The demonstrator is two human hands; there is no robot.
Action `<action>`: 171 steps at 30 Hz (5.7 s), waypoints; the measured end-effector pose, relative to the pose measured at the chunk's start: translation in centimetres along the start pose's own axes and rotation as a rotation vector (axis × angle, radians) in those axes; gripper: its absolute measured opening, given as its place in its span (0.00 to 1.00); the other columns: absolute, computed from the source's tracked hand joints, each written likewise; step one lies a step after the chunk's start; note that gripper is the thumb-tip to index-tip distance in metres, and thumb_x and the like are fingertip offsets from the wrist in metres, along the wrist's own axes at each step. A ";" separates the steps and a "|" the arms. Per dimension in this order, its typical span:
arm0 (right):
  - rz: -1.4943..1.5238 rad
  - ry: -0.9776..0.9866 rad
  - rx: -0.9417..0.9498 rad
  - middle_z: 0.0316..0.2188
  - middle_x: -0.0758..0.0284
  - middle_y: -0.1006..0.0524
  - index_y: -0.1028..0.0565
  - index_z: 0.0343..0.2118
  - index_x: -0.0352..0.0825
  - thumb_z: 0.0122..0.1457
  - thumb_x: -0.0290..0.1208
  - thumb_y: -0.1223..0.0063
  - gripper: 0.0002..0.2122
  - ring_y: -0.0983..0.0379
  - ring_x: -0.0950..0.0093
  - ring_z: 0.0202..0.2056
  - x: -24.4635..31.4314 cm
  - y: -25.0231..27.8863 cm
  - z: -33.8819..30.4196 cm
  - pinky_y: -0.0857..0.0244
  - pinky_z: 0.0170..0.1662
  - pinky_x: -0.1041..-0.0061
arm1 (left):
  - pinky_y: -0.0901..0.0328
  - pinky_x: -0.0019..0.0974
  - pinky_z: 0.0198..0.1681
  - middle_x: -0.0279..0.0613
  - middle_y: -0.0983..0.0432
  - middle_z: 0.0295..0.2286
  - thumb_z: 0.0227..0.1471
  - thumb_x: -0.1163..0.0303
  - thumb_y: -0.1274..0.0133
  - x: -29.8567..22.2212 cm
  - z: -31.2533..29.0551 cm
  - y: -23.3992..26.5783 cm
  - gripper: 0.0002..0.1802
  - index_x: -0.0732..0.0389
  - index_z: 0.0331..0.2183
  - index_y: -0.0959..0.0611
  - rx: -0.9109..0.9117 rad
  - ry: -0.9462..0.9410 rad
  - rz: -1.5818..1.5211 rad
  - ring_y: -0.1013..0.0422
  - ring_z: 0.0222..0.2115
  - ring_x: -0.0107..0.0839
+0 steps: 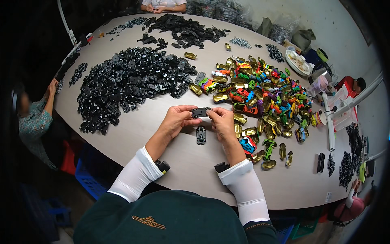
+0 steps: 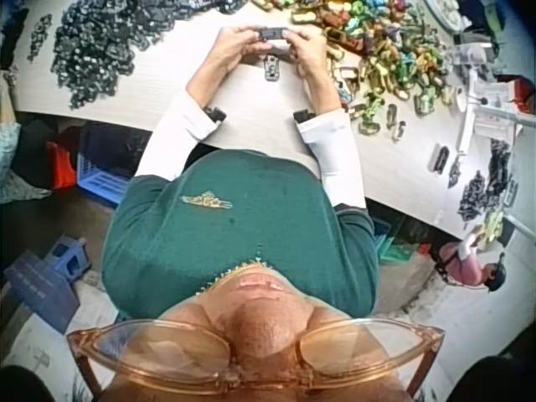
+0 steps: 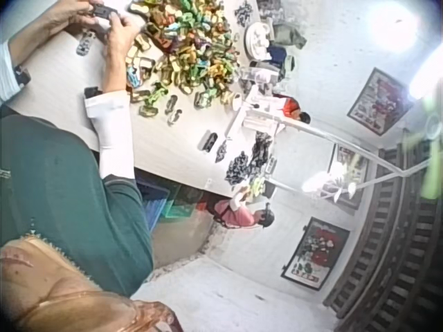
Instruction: The person assembles miniature toy cars by hand at a large table. They pick up small black chassis and colorful body shells, snap them together, and place the completed units on the table.
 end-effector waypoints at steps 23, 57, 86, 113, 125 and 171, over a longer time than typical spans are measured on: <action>-0.018 0.004 -0.009 0.15 0.77 0.32 0.23 0.26 0.32 0.52 0.28 0.40 0.05 0.44 0.89 0.13 0.2 -0.1 -0.1 0.54 0.15 0.87 | 0.23 0.30 0.36 0.58 0.25 0.37 0.47 0.88 0.58 0.3 0.2 0.1 0.18 0.80 0.43 0.27 -0.017 -0.027 0.050 0.22 0.32 0.41; -0.618 0.274 -0.006 0.16 0.68 0.26 0.22 0.26 0.30 0.50 0.34 0.39 0.10 0.31 0.78 0.19 1.3 0.3 1.0 0.39 0.23 0.77 | 0.38 0.31 0.17 0.38 0.27 0.15 0.49 0.69 0.47 -12.5 -21.0 12.5 0.09 0.65 0.26 0.20 -0.519 -0.163 1.201 0.31 0.13 0.27; -1.174 0.174 0.061 0.21 0.52 0.24 0.25 0.24 0.31 0.55 0.46 0.45 0.19 0.26 0.53 0.27 0.4 -2.7 -1.5 0.33 0.32 0.58 | 0.67 0.76 0.56 0.58 0.64 0.63 0.33 0.40 0.35 -13.4 4.5 5.6 0.53 0.40 0.60 0.38 -0.384 -0.366 1.881 0.72 0.63 0.62; -1.642 0.407 -0.385 0.32 0.55 0.26 0.22 0.29 0.31 0.45 0.24 0.47 0.07 0.22 0.58 0.29 4.5 4.2 -0.6 0.28 0.32 0.61 | 0.54 0.63 0.58 0.48 0.35 0.53 0.40 0.77 0.44 -5.6 -7.1 -6.5 0.19 0.56 0.39 0.19 -0.139 -0.947 1.728 0.48 0.58 0.55; -0.294 0.112 0.185 0.21 0.75 0.28 0.25 0.33 0.33 0.54 0.28 0.43 0.06 0.38 0.86 0.19 3.6 0.9 -2.1 0.48 0.20 0.84 | 0.32 0.39 0.36 0.48 0.28 0.32 0.37 0.70 0.39 -0.2 -5.0 -4.5 0.28 0.63 0.44 0.26 -0.043 -0.587 1.382 0.29 0.28 0.40; -0.197 0.331 0.105 0.27 0.71 0.24 0.24 0.41 0.29 0.53 0.22 0.43 0.11 0.38 0.90 0.18 5.8 -2.7 -3.3 0.46 0.20 0.88 | 0.30 0.25 0.40 0.40 0.22 0.37 0.47 0.82 0.42 -2.8 -2.3 -1.5 0.18 0.68 0.43 0.21 0.066 -0.437 0.181 0.27 0.35 0.22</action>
Point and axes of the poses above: each hand's wrist, its own z-axis towards the middle knuckle, its own y-axis out of the back of the hand, x = y × z, the point moved 8 cm from there along z, towards the middle knuckle
